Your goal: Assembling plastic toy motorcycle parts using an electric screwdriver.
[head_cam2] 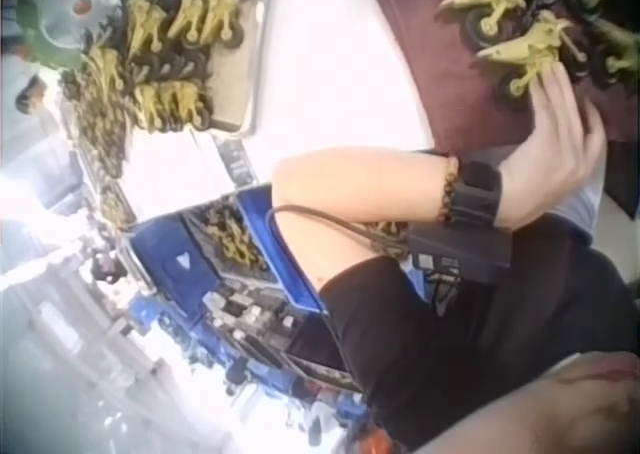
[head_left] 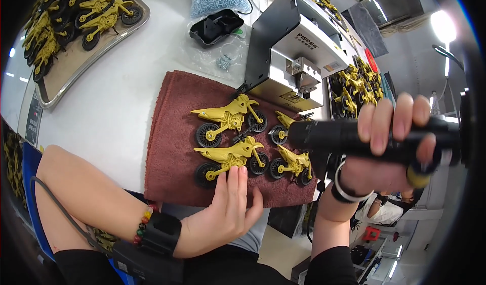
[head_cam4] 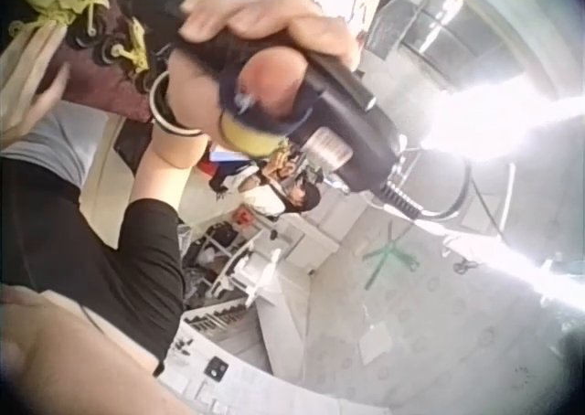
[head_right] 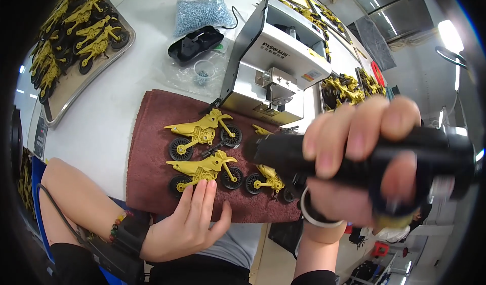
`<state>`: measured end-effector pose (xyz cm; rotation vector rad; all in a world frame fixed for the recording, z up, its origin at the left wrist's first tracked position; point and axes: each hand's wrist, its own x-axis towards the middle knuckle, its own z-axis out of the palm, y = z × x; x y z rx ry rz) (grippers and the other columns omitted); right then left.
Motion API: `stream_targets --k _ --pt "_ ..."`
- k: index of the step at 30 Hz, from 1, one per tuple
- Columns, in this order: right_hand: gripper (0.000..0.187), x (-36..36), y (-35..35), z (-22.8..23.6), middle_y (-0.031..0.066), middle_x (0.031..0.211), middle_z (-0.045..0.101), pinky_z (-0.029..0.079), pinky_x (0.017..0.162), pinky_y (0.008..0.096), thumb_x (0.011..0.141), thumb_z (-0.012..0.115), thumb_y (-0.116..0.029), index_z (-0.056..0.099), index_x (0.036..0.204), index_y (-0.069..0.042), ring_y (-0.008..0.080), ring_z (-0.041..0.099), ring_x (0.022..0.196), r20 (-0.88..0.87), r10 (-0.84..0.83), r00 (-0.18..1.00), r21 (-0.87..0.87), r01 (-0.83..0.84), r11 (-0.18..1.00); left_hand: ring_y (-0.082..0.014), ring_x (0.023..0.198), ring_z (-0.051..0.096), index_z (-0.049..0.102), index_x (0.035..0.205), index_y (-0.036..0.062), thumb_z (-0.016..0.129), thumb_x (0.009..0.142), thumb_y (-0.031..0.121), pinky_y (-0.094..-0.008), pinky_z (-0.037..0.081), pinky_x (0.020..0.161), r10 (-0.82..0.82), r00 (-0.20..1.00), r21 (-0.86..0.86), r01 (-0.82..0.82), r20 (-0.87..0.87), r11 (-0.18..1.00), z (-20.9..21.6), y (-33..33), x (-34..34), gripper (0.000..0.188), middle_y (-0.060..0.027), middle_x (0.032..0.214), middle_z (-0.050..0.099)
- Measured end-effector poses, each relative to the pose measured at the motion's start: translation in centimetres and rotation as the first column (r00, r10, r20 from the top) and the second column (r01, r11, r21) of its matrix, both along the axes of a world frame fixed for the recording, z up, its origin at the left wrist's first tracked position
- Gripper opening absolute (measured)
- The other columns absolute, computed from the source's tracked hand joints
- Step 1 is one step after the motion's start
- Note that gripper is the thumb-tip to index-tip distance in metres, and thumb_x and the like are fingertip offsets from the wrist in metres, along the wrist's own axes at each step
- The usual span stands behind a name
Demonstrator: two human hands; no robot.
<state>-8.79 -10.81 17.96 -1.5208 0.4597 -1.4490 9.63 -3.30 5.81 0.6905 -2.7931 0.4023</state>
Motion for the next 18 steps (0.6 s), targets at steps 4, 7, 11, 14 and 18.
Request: stream_targets --k 4,7,11,14,18 --pt "0.028 0.7 2.2 -1.1 0.0068 0.076 0.045 0.038 0.056 0.0316 0.081 0.059 -0.021 0.036 0.090 -0.007 0.0163 0.046 0.054 -0.021 0.003 1.000 0.030 -0.003 1.000 -0.0421 0.096 0.058 0.053 0.102 -0.0014 0.040 0.084 0.021 -0.0454 0.049 0.079 -0.074 0.997 0.041 0.075 -0.018 0.996 -0.8 -0.7 -0.9 0.032 -0.0338 0.102 0.057" --pt "0.031 1.9 2.4 -2.3 0.0069 0.075 0.047 0.041 0.054 0.0319 0.079 0.062 -0.020 0.037 0.090 -0.007 0.0172 0.049 0.053 0.066 0.005 0.998 0.031 -0.007 0.999 -0.0419 0.093 0.059 0.053 0.102 -0.0020 0.041 0.084 0.021 -0.0460 0.050 0.078 -0.038 0.999 0.024 0.039 -0.011 0.999 -0.4 -0.5 -0.4 0.032 -0.0340 0.102 0.057" --pt "0.033 1.4 2.9 -3.1 0.0062 0.074 0.048 0.043 0.051 0.0306 0.078 0.065 -0.021 0.037 0.089 -0.007 0.0173 0.052 0.052 0.055 -0.035 0.998 0.036 0.033 0.999 -0.0421 0.089 0.061 0.053 0.102 -0.0030 0.041 0.084 0.021 -0.0466 0.050 0.076 -0.065 0.998 0.040 0.066 -0.015 0.997 -0.9 -0.8 -1.0 0.032 -0.0329 0.102 0.057" --pt "0.033 2.5 2.8 -3.1 0.0059 0.074 0.048 0.043 0.050 0.0298 0.079 0.064 -0.023 0.037 0.089 -0.008 0.0169 0.051 0.052 0.072 0.003 0.997 0.022 -0.004 1.000 -0.0425 0.088 0.061 0.053 0.102 -0.0036 0.042 0.083 0.020 -0.0465 0.050 0.074 -0.013 1.000 0.016 0.013 0.009 1.000 0.0 0.1 0.1 0.032 -0.0318 0.102 0.058" --pt "0.034 2.3 2.7 -4.1 0.0053 0.073 0.048 0.044 0.050 0.0302 0.079 0.066 -0.024 0.037 0.089 -0.008 0.0168 0.051 0.052 0.010 -0.033 0.999 0.042 0.032 0.999 -0.0431 0.087 0.060 0.056 0.095 0.0031 0.048 0.079 0.018 -0.0454 0.052 0.073 -0.032 0.996 -0.003 0.032 -0.084 0.999 -1.2 -0.4 -0.7 0.023 -0.0201 0.085 0.058"
